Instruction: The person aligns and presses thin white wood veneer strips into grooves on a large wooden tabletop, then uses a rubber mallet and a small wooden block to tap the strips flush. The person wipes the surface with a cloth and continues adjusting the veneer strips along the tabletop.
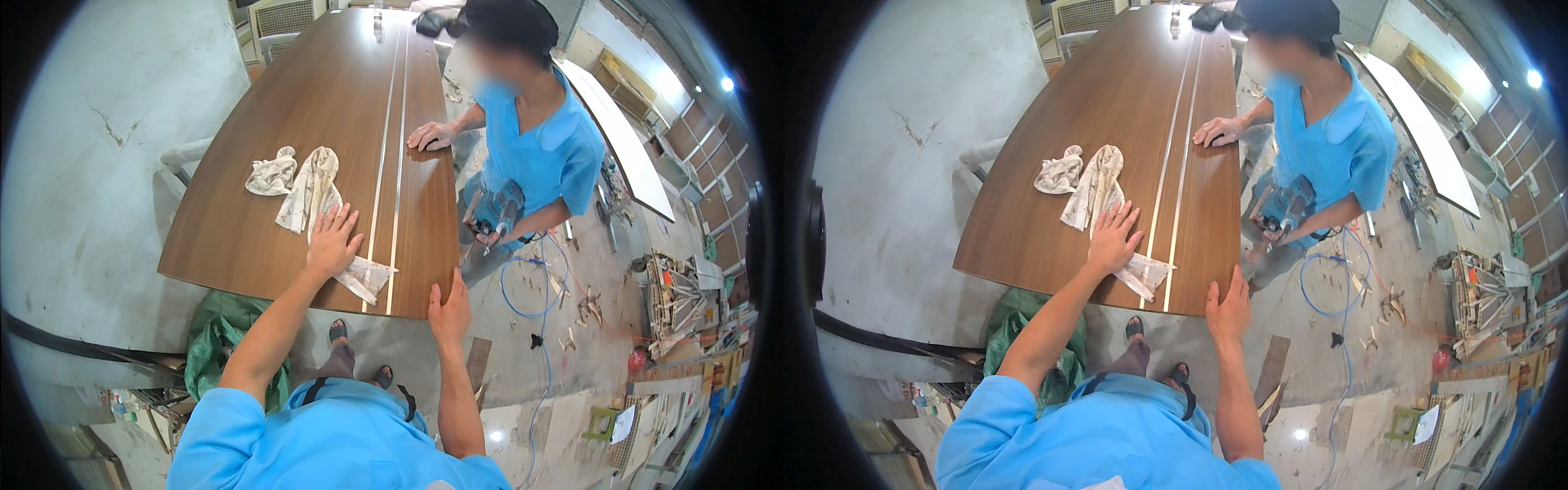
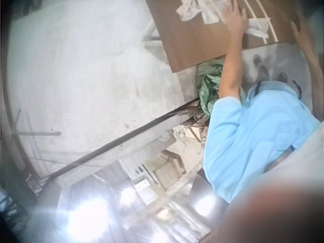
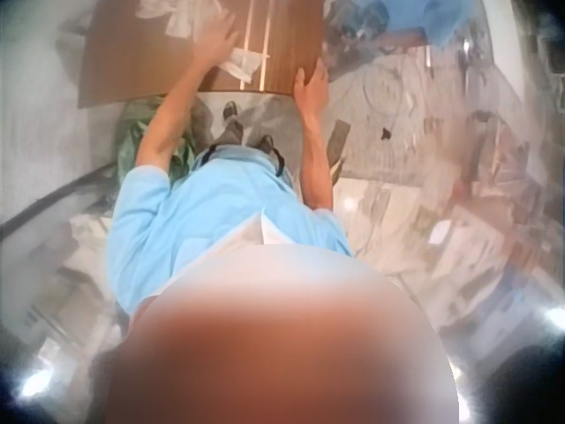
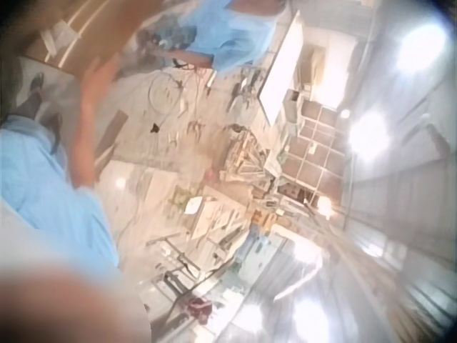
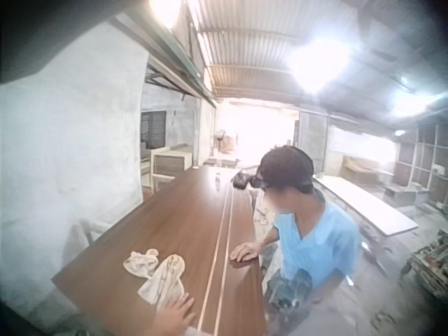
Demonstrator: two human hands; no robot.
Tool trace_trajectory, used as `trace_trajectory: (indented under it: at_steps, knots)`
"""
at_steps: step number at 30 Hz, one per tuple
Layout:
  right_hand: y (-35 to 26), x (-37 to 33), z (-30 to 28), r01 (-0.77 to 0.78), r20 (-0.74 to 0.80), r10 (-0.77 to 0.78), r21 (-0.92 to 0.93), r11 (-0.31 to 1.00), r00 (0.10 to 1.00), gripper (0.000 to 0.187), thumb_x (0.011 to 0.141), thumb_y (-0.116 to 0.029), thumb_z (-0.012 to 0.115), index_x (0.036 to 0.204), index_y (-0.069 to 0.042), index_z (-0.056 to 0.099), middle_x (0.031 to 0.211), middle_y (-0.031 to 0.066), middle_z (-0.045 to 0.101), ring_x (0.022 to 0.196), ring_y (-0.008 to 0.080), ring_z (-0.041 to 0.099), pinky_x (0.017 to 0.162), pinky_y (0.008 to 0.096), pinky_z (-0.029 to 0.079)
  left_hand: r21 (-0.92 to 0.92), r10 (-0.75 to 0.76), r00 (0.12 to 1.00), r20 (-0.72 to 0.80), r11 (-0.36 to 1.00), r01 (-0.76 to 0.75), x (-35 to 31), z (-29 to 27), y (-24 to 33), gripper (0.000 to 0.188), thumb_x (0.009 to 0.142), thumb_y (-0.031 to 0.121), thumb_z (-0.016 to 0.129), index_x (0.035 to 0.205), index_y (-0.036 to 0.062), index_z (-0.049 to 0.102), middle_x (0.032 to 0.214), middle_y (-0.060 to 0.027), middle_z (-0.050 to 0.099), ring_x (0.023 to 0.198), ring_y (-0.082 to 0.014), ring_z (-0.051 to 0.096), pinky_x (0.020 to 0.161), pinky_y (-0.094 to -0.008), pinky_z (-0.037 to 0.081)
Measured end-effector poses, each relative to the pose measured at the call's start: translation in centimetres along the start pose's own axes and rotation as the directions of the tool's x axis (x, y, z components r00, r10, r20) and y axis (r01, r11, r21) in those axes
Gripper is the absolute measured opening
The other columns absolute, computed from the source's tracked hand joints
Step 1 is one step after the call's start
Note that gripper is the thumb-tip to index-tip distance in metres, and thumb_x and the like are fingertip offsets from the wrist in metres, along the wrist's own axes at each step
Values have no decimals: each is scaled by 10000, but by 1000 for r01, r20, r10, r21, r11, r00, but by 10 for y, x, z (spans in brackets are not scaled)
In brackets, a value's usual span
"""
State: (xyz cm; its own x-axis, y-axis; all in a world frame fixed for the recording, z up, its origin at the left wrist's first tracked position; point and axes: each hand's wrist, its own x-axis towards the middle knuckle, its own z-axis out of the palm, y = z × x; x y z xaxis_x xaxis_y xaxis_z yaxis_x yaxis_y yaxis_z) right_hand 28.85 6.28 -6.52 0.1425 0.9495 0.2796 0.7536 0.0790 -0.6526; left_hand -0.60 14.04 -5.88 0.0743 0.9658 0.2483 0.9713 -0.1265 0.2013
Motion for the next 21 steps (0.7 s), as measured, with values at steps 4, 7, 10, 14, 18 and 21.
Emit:
trace_trajectory:
  at_steps: [4, 7, 10, 14, 18, 21]
  knots:
    - [1, 0, 2, -13, 2, 13, 36, 999, 1000, 619, 964, -262, 668, 1504, -62, 440, 1381, 209, 572, 1212, 427, 603, 958, 498, 532, -5, 124, 992, 10, 992, -124, 0, -4, 3, 597, 1050, 456, 481, 1573, 169, 439, 1670, -54, 359, 1552, -307, 285, 1271, -518, 164]
    - [-2, 0, 2, -1, -9, 1, 74, 997, 1000, 622, 956, -237, 678, 1500, -50, 441, 1377, 219, 570, 1223, 434, 594, 974, 504, 526, -7, 246, 965, 96, 969, -246, 13, -1, 4, 598, 1065, 467, 450, 1592, 187, 412, 1685, -20, 336, 1563, -309, 263, 1270, -534, 152]
    - [-7, 0, 0, -42, 11, 42, 58, 997, 999, 621, 947, -218, 685, 1492, -36, 449, 1370, 232, 571, 1229, 441, 588, 978, 509, 523, 18, 231, 969, 89, 972, -234, 48, 10, 5, 605, 1078, 477, 417, 1607, 186, 383, 1687, -13, 330, 1572, -303, 241, 1276, -523, 138]
    - [-13, 0, -4, -51, 6, 51, 47, 998, 999, 617, 944, -206, 686, 1490, -32, 457, 1377, 243, 572, 1229, 440, 589, 983, 511, 521, 37, 136, 985, 109, 989, -140, 122, 34, -1, 617, 1080, 486, 404, 1614, 178, 368, 1692, -17, 319, 1579, -293, 219, 1277, -523, 138]
    - [-21, 1, -5, -123, 17, 122, 107, 987, 992, 601, 947, -209, 683, 1484, -37, 477, 1396, 251, 571, 1246, 438, 583, 1016, 512, 502, 98, 88, 990, 107, 990, -99, 210, 63, -19, 648, 1083, 522, 349, 1626, 168, 334, 1704, -37, 288, 1581, -296, 213, 1277, -533, 129]
    - [-27, 1, -3, -181, 24, 180, 43, 983, 983, 587, 945, -215, 686, 1470, -30, 499, 1392, 255, 576, 1249, 445, 584, 1030, 509, 490, 93, 35, 995, 97, 995, -44, 275, 83, -32, 677, 1076, 542, 349, 1636, 164, 308, 1709, -46, 274, 1582, -303, 209, 1277, -529, 135]
